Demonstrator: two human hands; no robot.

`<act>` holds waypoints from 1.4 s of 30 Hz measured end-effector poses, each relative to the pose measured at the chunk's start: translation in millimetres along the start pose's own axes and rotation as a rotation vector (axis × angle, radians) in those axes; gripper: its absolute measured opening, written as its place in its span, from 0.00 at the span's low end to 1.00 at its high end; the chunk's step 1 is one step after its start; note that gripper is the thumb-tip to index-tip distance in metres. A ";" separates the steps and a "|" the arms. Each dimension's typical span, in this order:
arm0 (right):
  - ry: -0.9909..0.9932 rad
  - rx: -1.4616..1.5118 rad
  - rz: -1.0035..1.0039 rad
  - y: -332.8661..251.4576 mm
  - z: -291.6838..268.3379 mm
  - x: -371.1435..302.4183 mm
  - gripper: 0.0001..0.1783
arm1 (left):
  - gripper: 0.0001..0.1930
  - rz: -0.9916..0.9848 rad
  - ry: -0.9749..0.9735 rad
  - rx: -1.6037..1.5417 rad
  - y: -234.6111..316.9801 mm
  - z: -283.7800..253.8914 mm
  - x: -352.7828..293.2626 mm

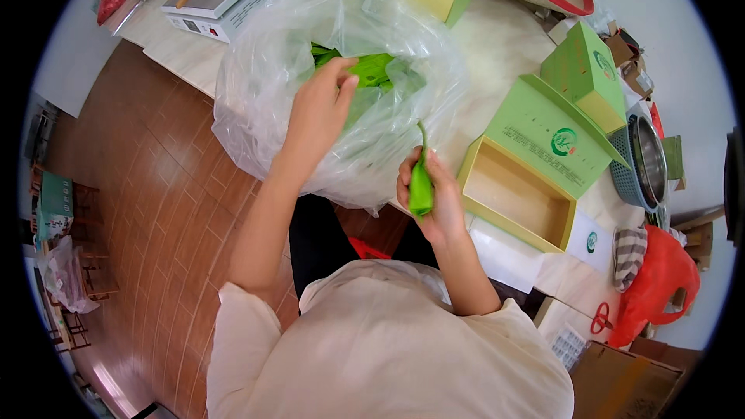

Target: The person opens a green box and fills it with green packets taken from a large plastic bag, arranging them in multiple rows.

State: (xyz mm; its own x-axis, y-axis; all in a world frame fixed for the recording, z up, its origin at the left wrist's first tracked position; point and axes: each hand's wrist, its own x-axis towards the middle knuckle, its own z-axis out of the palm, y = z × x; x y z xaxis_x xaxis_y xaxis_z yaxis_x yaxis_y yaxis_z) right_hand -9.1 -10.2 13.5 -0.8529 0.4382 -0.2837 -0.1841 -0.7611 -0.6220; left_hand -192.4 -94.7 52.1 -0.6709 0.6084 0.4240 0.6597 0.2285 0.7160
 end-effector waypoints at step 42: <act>-0.494 0.146 0.597 23.2 -1.9 -20.0 0.30 | 0.41 -0.229 -0.087 -1.115 32.8 16.5 -99.8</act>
State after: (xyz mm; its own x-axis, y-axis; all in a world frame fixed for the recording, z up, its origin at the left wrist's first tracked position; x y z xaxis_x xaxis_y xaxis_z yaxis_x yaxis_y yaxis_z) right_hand 4.6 -35.7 3.4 -0.9397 -0.3018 -0.1609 0.3404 -0.8708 -0.3546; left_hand -98.2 -135.4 24.2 -0.6819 0.7002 0.2116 -0.1726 -0.4351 0.8837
